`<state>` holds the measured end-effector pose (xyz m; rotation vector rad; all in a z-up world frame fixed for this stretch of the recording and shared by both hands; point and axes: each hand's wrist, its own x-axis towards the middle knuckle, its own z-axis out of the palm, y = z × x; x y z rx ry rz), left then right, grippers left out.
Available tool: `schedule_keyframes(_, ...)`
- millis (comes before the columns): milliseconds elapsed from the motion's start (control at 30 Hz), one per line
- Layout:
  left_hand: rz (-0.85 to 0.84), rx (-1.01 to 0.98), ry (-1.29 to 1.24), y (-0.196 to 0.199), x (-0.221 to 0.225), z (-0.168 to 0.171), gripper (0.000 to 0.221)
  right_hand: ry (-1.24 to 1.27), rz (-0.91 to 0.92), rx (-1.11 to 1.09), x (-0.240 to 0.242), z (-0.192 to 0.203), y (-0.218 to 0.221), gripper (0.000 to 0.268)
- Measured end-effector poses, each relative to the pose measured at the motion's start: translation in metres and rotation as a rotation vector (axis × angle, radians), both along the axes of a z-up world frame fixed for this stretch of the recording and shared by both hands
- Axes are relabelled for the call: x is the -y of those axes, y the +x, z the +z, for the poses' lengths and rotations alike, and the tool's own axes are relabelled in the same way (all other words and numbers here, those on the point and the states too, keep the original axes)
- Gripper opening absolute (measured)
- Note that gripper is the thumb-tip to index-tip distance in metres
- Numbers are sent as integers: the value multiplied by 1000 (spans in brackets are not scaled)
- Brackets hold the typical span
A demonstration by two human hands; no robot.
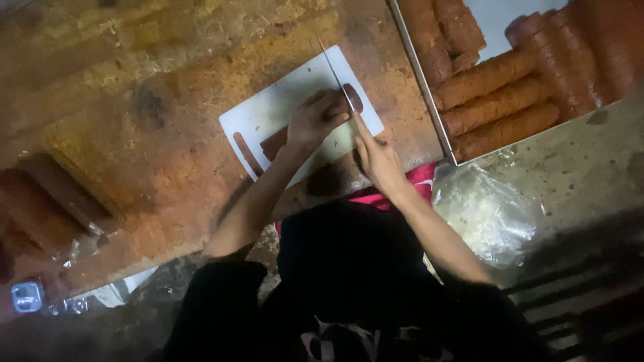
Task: Slicing long cylindrical food rolls into smaller pieces and placing them in a tray
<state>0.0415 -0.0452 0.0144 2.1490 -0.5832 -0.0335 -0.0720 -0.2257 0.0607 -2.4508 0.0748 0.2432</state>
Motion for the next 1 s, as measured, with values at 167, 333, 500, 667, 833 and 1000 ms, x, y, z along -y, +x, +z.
schedule_keyframes(167, -1, 52, 109, -2, -4, 2, 33, -110, -19, 117, -13, -16, 49, 41)
schedule_keyframes(333, 30, -52, 180, -4, 1, 14, 31, -15, -15, 23, -9, 13, 9, 55)
schedule_keyframes(500, 26, -145, 121, -1, -1, 16, 35, -143, 4, -331, 11, 25, -58, 55)
schedule_keyframes(667, 27, -173, 2, 5, -2, 14, 36, -209, 27, -394, 14, 64, -72, 58)
schedule_keyframes(833, 9, -172, -185, -2, -8, -5, 35, -144, 64, -265, -2, 34, -26, 56)
schedule_keyframes(1000, -11, -106, 16, -9, -4, 28, 39, -86, 56, -117, 2, -24, -2, 58)
